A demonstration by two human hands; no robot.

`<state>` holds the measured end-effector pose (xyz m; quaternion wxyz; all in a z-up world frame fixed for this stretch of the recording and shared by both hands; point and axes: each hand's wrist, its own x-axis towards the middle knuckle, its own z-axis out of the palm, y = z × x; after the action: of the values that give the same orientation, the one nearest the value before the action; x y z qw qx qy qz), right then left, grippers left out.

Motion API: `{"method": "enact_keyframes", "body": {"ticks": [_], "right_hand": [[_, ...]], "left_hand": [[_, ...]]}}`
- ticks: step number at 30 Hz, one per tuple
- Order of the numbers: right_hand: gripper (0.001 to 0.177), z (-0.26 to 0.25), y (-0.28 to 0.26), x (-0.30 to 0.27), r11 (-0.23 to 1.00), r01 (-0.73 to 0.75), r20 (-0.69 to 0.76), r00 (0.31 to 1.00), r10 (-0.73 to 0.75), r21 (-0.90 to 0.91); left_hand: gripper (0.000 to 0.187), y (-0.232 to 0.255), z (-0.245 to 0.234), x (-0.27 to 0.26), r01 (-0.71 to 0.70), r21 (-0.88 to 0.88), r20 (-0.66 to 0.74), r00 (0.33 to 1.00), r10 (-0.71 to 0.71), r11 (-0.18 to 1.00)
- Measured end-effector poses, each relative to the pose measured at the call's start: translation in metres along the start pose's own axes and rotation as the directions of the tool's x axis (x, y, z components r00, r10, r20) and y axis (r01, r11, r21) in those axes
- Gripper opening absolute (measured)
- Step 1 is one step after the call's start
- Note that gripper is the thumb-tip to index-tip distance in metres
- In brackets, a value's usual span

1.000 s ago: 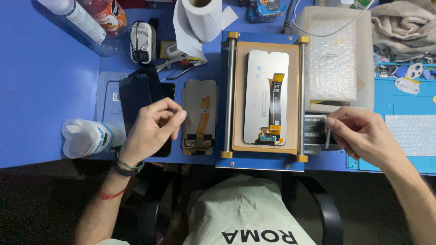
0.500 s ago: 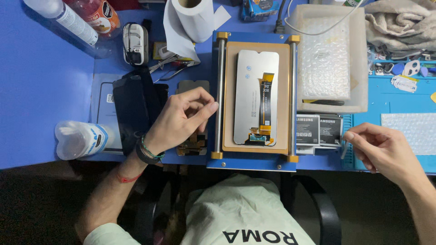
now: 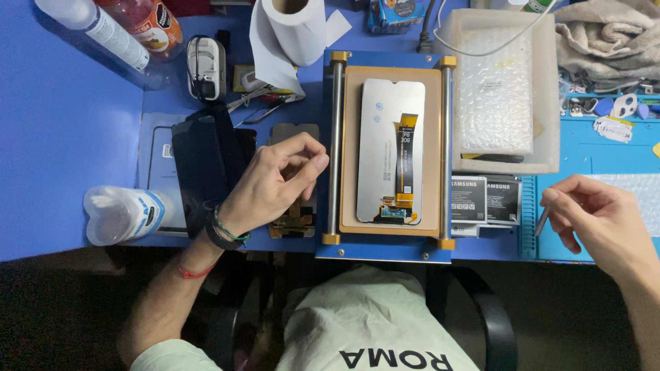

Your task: The person uses a small metal tool to carefully scrape and clean the edges of a smartphone screen assembly held in a blue and gold fixture. The person repeatedly lifts and lowers the tool while working along the perimeter of the screen. The person then picks up a thin transparent film and positions it over the screen assembly.

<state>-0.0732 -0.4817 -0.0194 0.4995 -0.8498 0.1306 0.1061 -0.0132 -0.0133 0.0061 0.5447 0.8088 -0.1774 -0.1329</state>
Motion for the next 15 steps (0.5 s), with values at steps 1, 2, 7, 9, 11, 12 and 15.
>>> {"method": "enact_keyframes", "body": {"ticks": [1, 2, 7, 9, 11, 12, 15], "right_hand": [[0.033, 0.001, -0.001, 0.002, 1.0, 0.001, 0.001, 1.0, -0.001, -0.001], [0.033, 0.002, -0.003, 0.004, 1.0, 0.009, 0.023, 1.0, -0.01, 0.013], [0.033, 0.016, -0.026, 0.012, 0.999, 0.041, 0.084, 0.996, -0.042, 0.02], [0.032, 0.022, -0.035, 0.016, 0.998, 0.069, 0.115, 0.991, -0.069, 0.009], [0.03, 0.03, -0.044, 0.02, 0.997, 0.079, 0.134, 0.988, -0.079, 0.008], [0.029, 0.034, -0.048, 0.023, 0.996, 0.089, 0.15, 0.985, -0.089, 0.008], [0.03, 0.048, -0.072, 0.024, 0.994, 0.106, 0.199, 0.975, -0.101, -0.014]], "left_hand": [[0.019, -0.001, -0.002, -0.003, 0.0, -0.001, -0.001, 1.0, 0.0, 1.0], [0.019, -0.002, -0.004, -0.005, -0.001, 0.009, 0.002, 1.0, 0.001, 1.0], [0.02, -0.013, -0.017, -0.024, 0.058, 0.018, 0.006, 0.998, -0.059, 0.998], [0.023, -0.017, -0.022, -0.034, 0.122, 0.009, 0.001, 0.993, -0.122, 0.992], [0.021, -0.025, -0.026, -0.046, 0.143, 0.001, -0.013, 0.99, -0.143, 0.99], [0.02, -0.029, -0.028, -0.052, 0.161, -0.006, -0.027, 0.987, -0.161, 0.987], [0.021, -0.038, -0.033, -0.07, 0.214, -0.055, -0.043, 0.975, -0.217, 0.975]]}}
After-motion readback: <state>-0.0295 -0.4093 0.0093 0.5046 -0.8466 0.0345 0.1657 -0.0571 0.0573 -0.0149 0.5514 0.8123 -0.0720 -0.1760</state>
